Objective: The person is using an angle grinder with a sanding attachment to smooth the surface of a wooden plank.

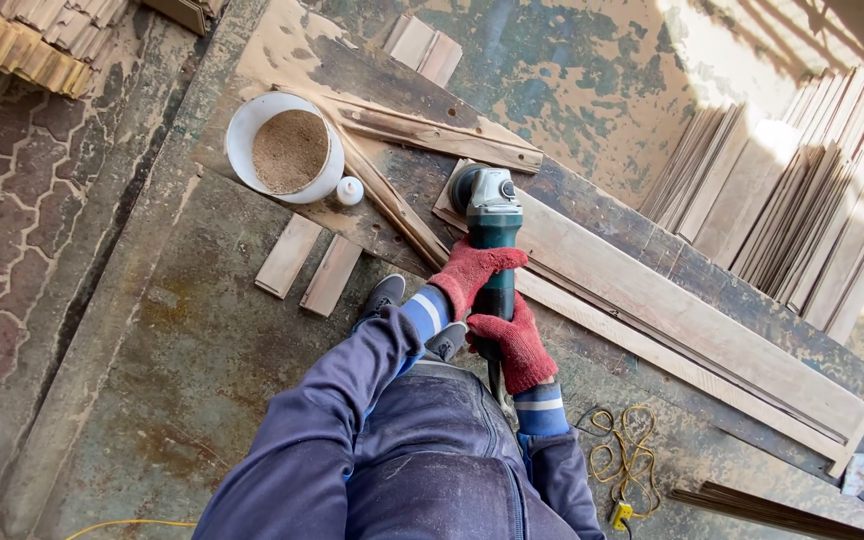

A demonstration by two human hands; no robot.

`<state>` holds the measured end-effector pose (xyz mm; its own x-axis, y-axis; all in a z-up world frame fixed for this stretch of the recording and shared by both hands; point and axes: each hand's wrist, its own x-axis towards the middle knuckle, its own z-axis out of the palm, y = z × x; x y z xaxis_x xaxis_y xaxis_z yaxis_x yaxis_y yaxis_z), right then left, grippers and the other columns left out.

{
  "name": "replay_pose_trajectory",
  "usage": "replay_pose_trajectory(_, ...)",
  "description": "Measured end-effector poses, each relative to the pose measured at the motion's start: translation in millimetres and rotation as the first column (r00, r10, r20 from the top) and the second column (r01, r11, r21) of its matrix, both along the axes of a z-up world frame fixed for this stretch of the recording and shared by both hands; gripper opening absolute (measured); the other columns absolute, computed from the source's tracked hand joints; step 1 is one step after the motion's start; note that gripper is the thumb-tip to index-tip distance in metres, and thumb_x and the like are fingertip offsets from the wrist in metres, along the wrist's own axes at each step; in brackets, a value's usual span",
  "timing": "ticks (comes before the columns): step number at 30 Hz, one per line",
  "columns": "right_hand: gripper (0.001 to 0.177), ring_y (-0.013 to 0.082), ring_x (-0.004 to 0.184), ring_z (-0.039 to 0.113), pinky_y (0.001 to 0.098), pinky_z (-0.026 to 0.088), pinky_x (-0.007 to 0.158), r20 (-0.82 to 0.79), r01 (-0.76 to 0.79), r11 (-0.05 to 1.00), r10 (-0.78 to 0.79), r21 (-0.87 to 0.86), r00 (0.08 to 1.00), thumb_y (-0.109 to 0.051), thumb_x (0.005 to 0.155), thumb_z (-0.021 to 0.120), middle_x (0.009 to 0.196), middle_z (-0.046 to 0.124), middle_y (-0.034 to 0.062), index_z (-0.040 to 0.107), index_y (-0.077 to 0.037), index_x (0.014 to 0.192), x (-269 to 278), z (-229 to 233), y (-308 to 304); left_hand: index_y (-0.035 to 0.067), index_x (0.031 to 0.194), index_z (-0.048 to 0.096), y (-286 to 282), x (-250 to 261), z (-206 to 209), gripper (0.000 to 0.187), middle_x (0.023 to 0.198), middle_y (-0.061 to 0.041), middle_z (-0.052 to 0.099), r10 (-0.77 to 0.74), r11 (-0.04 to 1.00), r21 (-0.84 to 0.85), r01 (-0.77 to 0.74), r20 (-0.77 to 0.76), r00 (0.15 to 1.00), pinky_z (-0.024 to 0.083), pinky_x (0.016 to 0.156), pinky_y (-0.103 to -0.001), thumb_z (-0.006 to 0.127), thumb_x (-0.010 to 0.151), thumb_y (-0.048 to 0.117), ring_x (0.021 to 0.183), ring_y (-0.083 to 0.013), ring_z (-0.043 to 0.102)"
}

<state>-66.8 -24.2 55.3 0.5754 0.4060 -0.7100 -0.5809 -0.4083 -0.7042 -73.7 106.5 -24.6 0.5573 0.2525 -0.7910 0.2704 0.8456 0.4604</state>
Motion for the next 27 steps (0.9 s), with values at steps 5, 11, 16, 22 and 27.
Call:
replay_pose_trajectory(5, 0.045, 0.0399, 0.056, 0.07, 0.0482, 0.06, 0.047, 0.013, 0.11, 0.994, -0.11, -0.021, 0.994, -0.003, 0.062, 0.087, 0.074, 0.063, 0.0234, 0.063, 0.001, 0.099, 4, -1, -32, 0.007, 0.099, 0.072, -51, 34, -14, 0.067, 0.072, -0.012, 0.07, -0.03, 1.0, 0.0, 0.03, 0.028, 0.999, 0.064, 0.064, -0.042, 0.104, 0.041, 0.019, 0.07, -0.0268, 0.074)
replay_pose_trajectory(11, 0.035, 0.0381, 0.057, 0.072, 0.0479, 0.062, 0.05, 0.002, 0.309, 0.951, -0.309, -0.002, 0.951, -0.007, 0.073, 0.082, 0.075, 0.065, 0.0222, 0.062, -0.002, 0.1, 11, -20, -76, 0.007, 0.101, 0.068, -91, 70, -11, 0.071, 0.071, -0.008, 0.068, -0.287, 0.958, 0.027, 0.285, 0.088, 0.954, 0.061, 0.071, -0.041, 0.102, 0.042, 0.025, 0.071, -0.0235, 0.072)
replay_pose_trajectory(16, 0.034, 0.0384, 0.056, 0.071, 0.0499, 0.061, 0.049, 0.018, 0.292, 0.956, -0.292, 0.001, 0.956, -0.005, 0.073, 0.082, 0.073, 0.065, 0.0237, 0.062, -0.001, 0.1, 7, 5, -56, 0.007, 0.098, 0.067, -71, 58, 13, 0.062, 0.066, -0.007, 0.066, -0.292, 0.956, 0.046, 0.289, 0.058, 0.955, 0.058, 0.071, -0.036, 0.099, 0.047, 0.024, 0.068, -0.0207, 0.071)
replay_pose_trajectory(22, 0.038, 0.0385, 0.054, 0.071, 0.0471, 0.06, 0.046, 0.004, 0.183, 0.983, -0.183, -0.007, 0.983, -0.004, 0.068, 0.085, 0.072, 0.064, 0.0237, 0.063, 0.001, 0.098, 4, -2, -33, 0.007, 0.088, 0.068, -28, 25, 41, 0.053, 0.06, -0.006, 0.062, -0.17, 0.985, 0.04, 0.168, 0.054, 0.984, 0.053, 0.062, -0.026, 0.098, 0.048, 0.023, 0.059, -0.016, 0.064)
replay_pose_trajectory(27, 0.041, 0.0386, 0.054, 0.07, 0.0471, 0.059, 0.044, 0.003, 0.098, 0.995, -0.098, -0.001, 0.995, -0.005, 0.067, 0.086, 0.072, 0.064, 0.0241, 0.063, 0.002, 0.1, 2, 1, -4, 0.004, 0.093, 0.066, -14, 15, 8, 0.057, 0.058, -0.008, 0.062, 0.008, 0.999, 0.033, -0.01, 0.046, 0.999, 0.056, 0.061, -0.032, 0.101, 0.05, 0.02, 0.058, -0.0199, 0.067)
